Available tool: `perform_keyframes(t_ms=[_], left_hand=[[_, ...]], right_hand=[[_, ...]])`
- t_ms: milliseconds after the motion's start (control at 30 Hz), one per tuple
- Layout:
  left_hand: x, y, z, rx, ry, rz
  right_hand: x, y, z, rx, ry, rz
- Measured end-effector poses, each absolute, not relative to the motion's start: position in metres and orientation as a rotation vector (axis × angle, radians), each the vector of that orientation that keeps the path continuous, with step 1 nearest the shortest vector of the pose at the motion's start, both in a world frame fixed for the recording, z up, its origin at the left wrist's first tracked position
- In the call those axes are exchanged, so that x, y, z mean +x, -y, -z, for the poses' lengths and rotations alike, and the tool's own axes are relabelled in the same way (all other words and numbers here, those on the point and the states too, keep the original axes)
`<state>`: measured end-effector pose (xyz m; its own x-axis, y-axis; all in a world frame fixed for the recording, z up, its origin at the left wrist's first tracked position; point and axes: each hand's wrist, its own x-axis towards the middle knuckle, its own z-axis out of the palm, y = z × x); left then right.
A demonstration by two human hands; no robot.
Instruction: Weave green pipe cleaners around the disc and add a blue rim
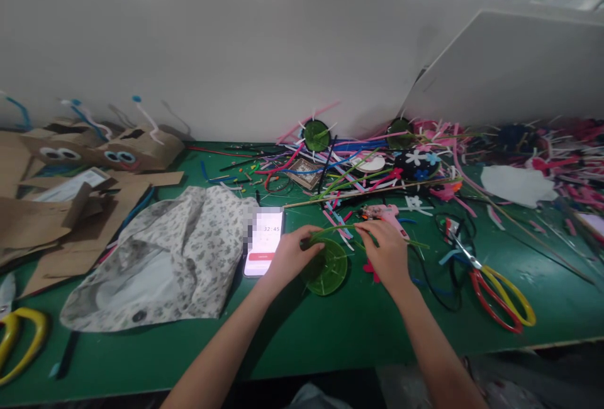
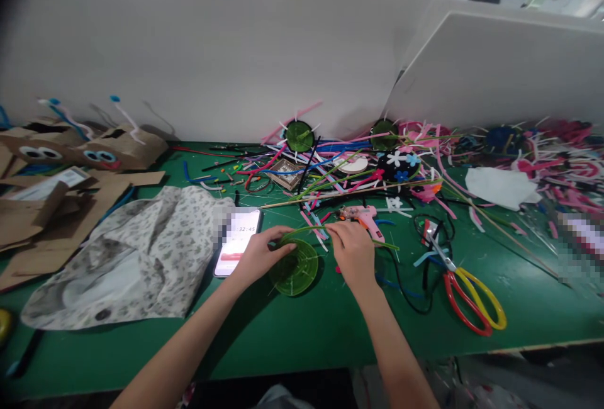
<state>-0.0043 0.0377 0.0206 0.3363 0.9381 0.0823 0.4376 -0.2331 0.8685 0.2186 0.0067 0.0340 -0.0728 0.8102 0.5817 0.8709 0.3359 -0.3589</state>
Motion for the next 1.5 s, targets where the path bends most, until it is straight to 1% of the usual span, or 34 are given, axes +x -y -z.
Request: perform_keyframes(t_ms=[433,733,933,1100,1333,1500], left_hand=[[-0.004,-0.032,-0.021,1.927,-1.476,-0.801],[-0.008,-0.037,-0.019,1.859,-1.299,-0.888],[-0.007,-0.037,-0.017,1.819,-1.305,-0.878],[-0.006,-0.038,-0.016,1.801,-1.343,-0.867],[-0.007,-0.039,-0.017,1.82,-1.392,-0.848],[-0.006,-0.039,-0.017,1.821,-1.407,-0.844]], right_hand=[[0.224,-0.019,-0.044,-1.458,1.993,0.172],[0.23,-0.021,-0.048,-1.442,2.031,0.225],[0.238,-0.023,-0.041,-1.439,2.018,0.291],[0.246,-0.019,-0.021,-1.718,1.838,0.45],[0.263,-0.023,-0.001,-1.948,1.632,0.529],[0.278,-0.023,0.003,-2.164,1.471,0.39]])
